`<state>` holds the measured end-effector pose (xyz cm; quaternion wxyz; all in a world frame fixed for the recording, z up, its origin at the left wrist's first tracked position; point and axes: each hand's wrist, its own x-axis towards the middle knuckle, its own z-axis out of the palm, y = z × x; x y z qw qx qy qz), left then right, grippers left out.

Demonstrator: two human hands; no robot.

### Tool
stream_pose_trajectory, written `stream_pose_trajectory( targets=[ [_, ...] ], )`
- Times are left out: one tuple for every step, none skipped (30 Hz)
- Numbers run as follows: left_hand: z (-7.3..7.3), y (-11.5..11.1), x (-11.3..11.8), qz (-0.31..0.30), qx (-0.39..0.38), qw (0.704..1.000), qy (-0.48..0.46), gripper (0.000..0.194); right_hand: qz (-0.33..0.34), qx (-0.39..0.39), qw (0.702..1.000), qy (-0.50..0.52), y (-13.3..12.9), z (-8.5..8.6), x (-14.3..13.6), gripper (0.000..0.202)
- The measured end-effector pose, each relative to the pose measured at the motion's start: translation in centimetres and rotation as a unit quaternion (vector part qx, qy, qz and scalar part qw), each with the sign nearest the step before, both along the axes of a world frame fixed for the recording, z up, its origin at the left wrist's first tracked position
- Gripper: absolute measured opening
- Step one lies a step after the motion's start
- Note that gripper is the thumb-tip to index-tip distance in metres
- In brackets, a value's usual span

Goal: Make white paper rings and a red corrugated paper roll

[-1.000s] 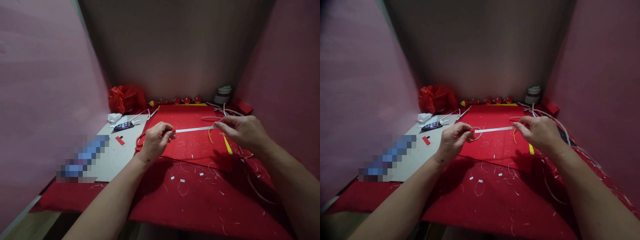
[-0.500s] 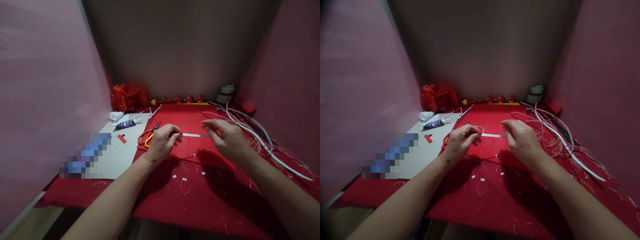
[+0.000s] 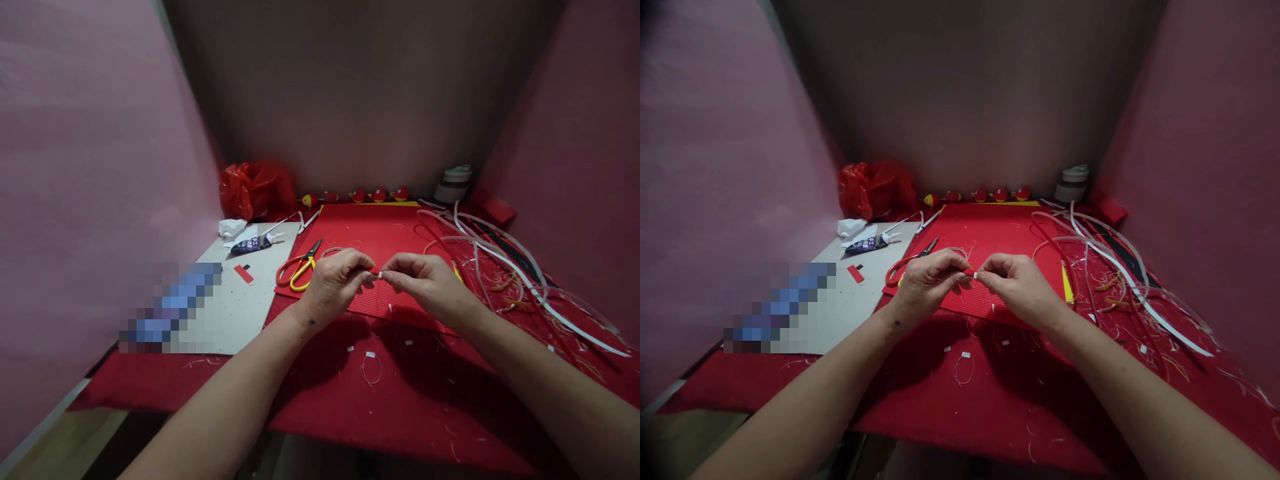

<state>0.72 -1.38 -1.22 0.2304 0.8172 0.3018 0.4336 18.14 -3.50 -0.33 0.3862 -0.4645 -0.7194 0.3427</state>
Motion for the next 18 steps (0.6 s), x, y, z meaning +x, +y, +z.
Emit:
stream_pose_trajectory(
  targets=[
    [0.1,0.0,0.0,-0.001,0.004,1.0,0.007,0.008,0.003,-0.019,1.0,0.015,0.1,0.0,0.1,0.018],
    [0.1,-0.1,0.0,-0.002,0.009,1.0,0.013,0.008,0.005,-0.034,0.999,0.028,0.2,0.0,0.2,0.019],
    [0.2,-0.1,0.0,0.0,0.015,1.0,0.019,0.008,0.006,-0.047,0.998,0.038,0.3,-0.1,0.2,0.02],
    [0.2,-0.1,0.0,0.002,0.022,0.999,0.026,0.008,0.007,-0.057,0.997,0.049,0.3,-0.1,0.2,0.02],
    [0.2,-0.1,0.1,0.004,0.031,0.999,0.034,0.007,0.007,-0.067,0.996,0.059,0.3,-0.1,0.2,0.02],
    [0.1,-0.2,0.1,0.009,0.042,0.998,0.043,0.005,0.007,-0.077,0.995,0.069,0.2,-0.1,0.2,0.02],
    [0.1,-0.2,0.1,0.015,0.059,0.997,0.055,0.004,0.007,-0.084,0.994,0.077,0.2,-0.2,0.2,0.019],
    [0.0,-0.2,0.2,0.023,0.08,0.994,0.068,0.003,0.007,-0.089,0.993,0.082,0.2,-0.2,0.1,0.018],
    [0.0,-0.2,0.2,0.03,0.104,0.991,0.083,0.002,0.006,-0.095,0.992,0.087,0.1,-0.1,0.1,0.018],
    [-0.1,-0.2,0.3,0.035,0.13,0.986,0.099,0.002,0.005,-0.1,0.991,0.09,0.1,-0.1,0.0,0.019],
    [-0.2,-0.2,0.3,0.04,0.155,0.98,0.115,0.003,0.003,-0.104,0.99,0.091,0.1,-0.1,0.0,0.021],
    [-0.3,-0.2,0.4,0.045,0.177,0.974,0.131,0.005,-0.002,-0.107,0.99,0.089,0.1,-0.1,-0.1,0.023],
    [-0.5,-0.2,0.4,0.05,0.197,0.968,0.146,0.008,-0.008,-0.11,0.99,0.086,0.1,-0.1,-0.2,0.025],
    [-0.6,-0.2,0.5,0.055,0.213,0.962,0.16,0.011,-0.014,-0.113,0.99,0.083,0.1,-0.1,-0.2,0.026],
    [-0.7,-0.2,0.5,0.06,0.226,0.957,0.172,0.014,-0.02,-0.115,0.99,0.08,0.1,-0.1,-0.3,0.027],
    [-0.8,-0.2,0.5,0.066,0.235,0.953,0.181,0.015,-0.025,-0.116,0.99,0.079,0.1,-0.1,-0.3,0.027],
    [-0.8,-0.2,0.6,0.067,0.242,0.95,0.187,0.016,-0.027,-0.118,0.99,0.078,0.0,-0.1,-0.4,0.028],
    [-0.9,-0.2,0.6,0.066,0.245,0.949,0.189,0.016,-0.028,-0.12,0.989,0.078,0.0,-0.1,-0.4,0.028]
  ],
)
